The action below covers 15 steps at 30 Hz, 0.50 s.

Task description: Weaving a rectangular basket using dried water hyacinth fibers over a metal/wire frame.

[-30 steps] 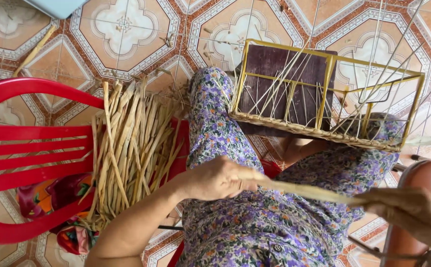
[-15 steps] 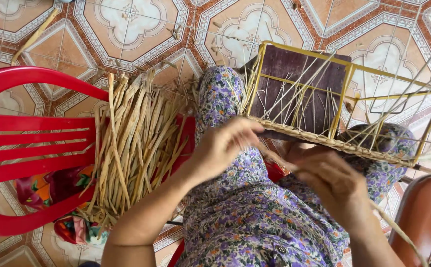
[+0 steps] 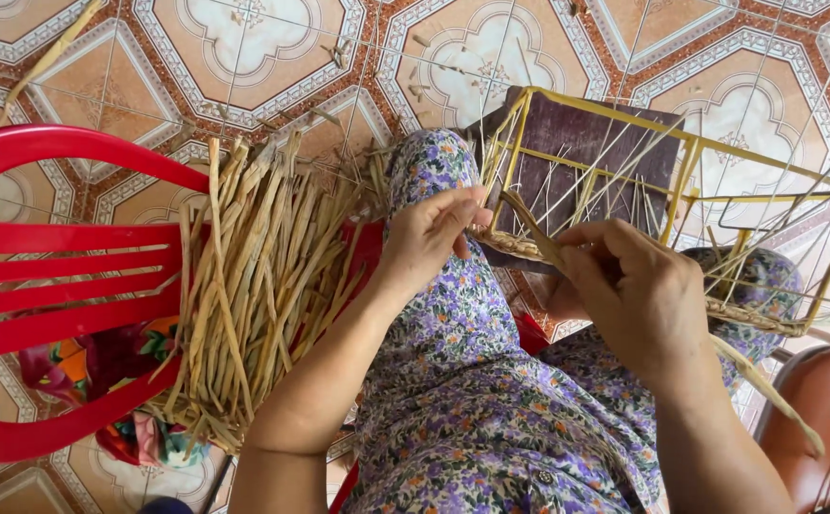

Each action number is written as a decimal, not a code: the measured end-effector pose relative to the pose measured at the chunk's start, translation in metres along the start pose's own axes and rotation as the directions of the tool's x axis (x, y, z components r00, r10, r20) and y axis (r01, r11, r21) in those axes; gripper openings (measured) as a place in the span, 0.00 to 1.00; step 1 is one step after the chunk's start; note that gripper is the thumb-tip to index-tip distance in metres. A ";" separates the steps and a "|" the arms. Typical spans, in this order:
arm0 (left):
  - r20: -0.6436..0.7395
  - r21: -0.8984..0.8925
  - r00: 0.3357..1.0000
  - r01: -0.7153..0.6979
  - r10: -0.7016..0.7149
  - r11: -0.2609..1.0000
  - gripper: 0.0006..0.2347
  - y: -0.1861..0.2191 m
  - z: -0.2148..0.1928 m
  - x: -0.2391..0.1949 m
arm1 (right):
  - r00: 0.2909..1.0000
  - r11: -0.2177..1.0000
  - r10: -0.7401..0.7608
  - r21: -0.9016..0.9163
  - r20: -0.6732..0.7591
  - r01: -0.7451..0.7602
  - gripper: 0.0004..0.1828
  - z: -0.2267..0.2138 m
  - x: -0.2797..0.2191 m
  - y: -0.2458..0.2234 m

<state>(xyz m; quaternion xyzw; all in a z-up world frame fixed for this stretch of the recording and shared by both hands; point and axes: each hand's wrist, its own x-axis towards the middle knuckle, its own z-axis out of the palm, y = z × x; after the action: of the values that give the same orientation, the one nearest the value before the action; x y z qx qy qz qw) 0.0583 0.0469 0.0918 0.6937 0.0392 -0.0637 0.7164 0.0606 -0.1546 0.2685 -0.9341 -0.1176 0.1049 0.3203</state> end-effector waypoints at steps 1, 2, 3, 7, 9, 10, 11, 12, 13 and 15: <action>0.002 0.000 1.000 0.001 -0.001 1.000 0.14 -0.001 -0.002 0.003 | 1.000 1.000 0.002 0.000 0.000 -0.002 0.05 0.000 0.000 0.001; 0.033 -0.058 0.999 0.037 -0.035 0.998 0.16 -0.001 -0.003 0.005 | 0.998 0.998 0.053 0.025 0.024 -0.054 0.05 0.000 -0.001 0.002; 0.065 -0.113 0.996 0.073 -0.066 0.991 0.20 -0.001 -0.005 0.009 | 0.994 0.993 0.100 0.049 0.048 -0.103 0.06 -0.001 0.000 0.003; 0.237 -0.278 0.966 0.168 -0.102 0.946 0.22 -0.007 -0.005 0.015 | 0.995 0.997 0.043 -0.057 -0.085 -0.048 0.08 0.002 -0.006 0.017; 0.305 -0.363 0.947 0.210 -0.097 0.908 0.23 -0.009 -0.003 0.019 | 0.992 0.996 0.074 -0.042 -0.098 -0.078 0.08 0.005 -0.002 0.020; 0.309 -0.363 0.946 0.211 -0.096 0.908 0.23 -0.008 -0.003 0.020 | 0.992 0.996 0.076 -0.043 -0.100 -0.081 0.08 0.009 0.002 0.018; 0.314 -0.386 0.943 0.231 -0.109 0.893 0.23 -0.007 -0.004 0.021 | 0.990 0.985 0.136 0.114 -0.030 -0.132 0.08 0.013 0.006 0.016; 0.319 -0.409 0.940 0.251 -0.121 0.877 0.23 -0.007 -0.005 0.022 | 0.982 0.946 0.184 0.263 0.049 -0.190 0.08 0.017 0.011 0.013; 0.316 -0.408 0.941 0.252 -0.123 0.877 0.23 -0.009 -0.005 0.022 | 0.982 0.945 0.183 0.264 0.052 -0.190 0.08 0.020 0.013 0.012; 0.339 -0.504 0.937 0.261 -0.089 0.823 0.19 -0.014 -0.005 0.023 | 0.975 0.973 0.202 0.098 0.095 -0.211 0.08 0.025 0.018 0.010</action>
<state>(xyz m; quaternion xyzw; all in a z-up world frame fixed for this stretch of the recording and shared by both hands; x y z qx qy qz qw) 0.0791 0.0502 0.0745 0.4383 0.0106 -0.2207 0.8712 0.0721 -0.1427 0.2404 -0.9175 -0.0272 0.1834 0.3519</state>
